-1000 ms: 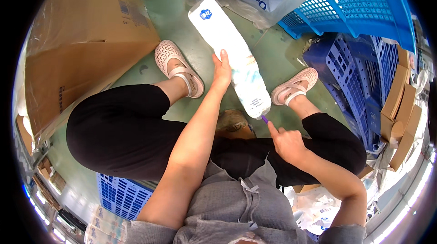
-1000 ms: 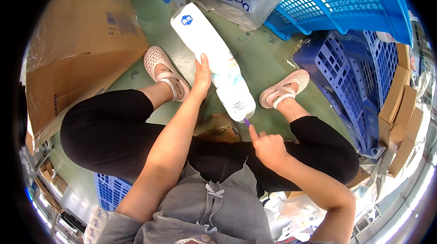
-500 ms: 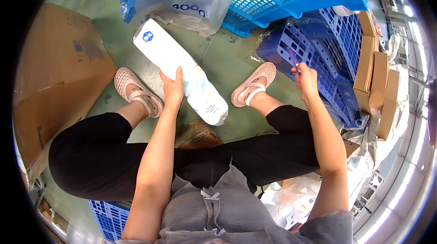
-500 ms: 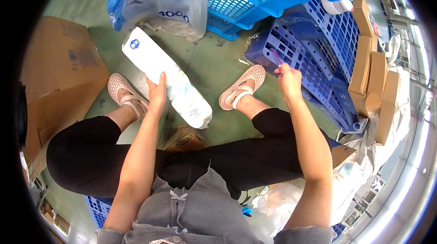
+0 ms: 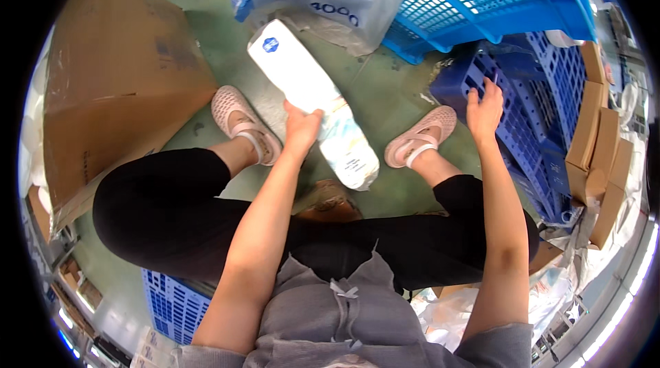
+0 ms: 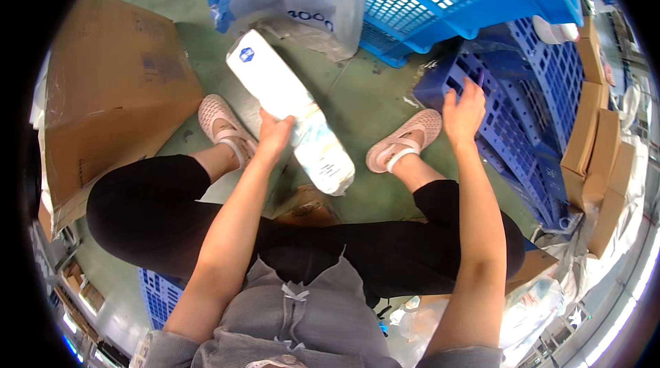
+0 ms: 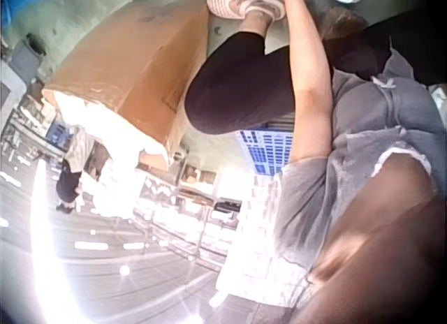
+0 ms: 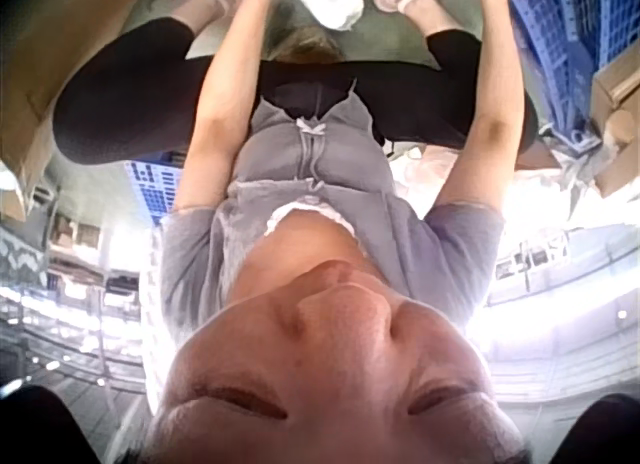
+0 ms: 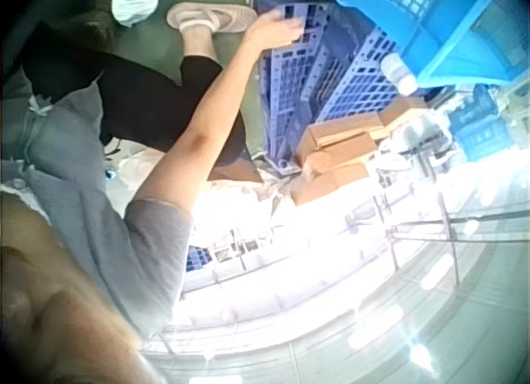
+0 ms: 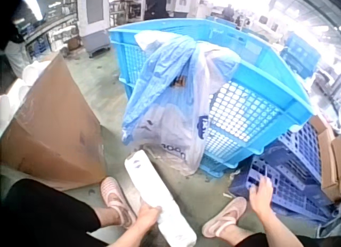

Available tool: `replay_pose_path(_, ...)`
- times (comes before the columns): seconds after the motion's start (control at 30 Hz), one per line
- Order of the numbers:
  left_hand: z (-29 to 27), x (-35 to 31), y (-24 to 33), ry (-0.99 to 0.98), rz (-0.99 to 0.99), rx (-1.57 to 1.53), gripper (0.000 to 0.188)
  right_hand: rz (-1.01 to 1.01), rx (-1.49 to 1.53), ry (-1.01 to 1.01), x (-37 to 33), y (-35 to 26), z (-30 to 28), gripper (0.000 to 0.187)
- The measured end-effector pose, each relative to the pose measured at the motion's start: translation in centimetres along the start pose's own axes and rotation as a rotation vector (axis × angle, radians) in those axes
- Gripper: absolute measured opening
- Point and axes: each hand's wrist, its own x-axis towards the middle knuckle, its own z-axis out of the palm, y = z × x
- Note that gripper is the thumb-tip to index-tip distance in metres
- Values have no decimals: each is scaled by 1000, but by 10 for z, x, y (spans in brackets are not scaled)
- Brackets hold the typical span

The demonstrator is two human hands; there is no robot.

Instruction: The person sorts white foam rollers from a blue crate, places them into a clear plastic bag while sitting on the floor, and then moves the filled bag into a large cardboard box.

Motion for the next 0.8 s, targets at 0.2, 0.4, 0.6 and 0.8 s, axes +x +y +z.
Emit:
replay_pose_path(0.2,11,-7,-12,-23,156,-80,83,-451,242,-554,-83,-154,18,47)
replay_pose_path(0.4,12,-10,-8,-129,-1,-108,85,-235,83,-838,-98,-220,31,83)
replay_pose_path(0.6,10,-2,-8,-93,-81,6,73,-272,10,-813,-112,-222,26,92)
replay_pose_path(0.8,5,-10,1,-60,-36,122,66,-211,-6,-837,-106,-233,29,84)
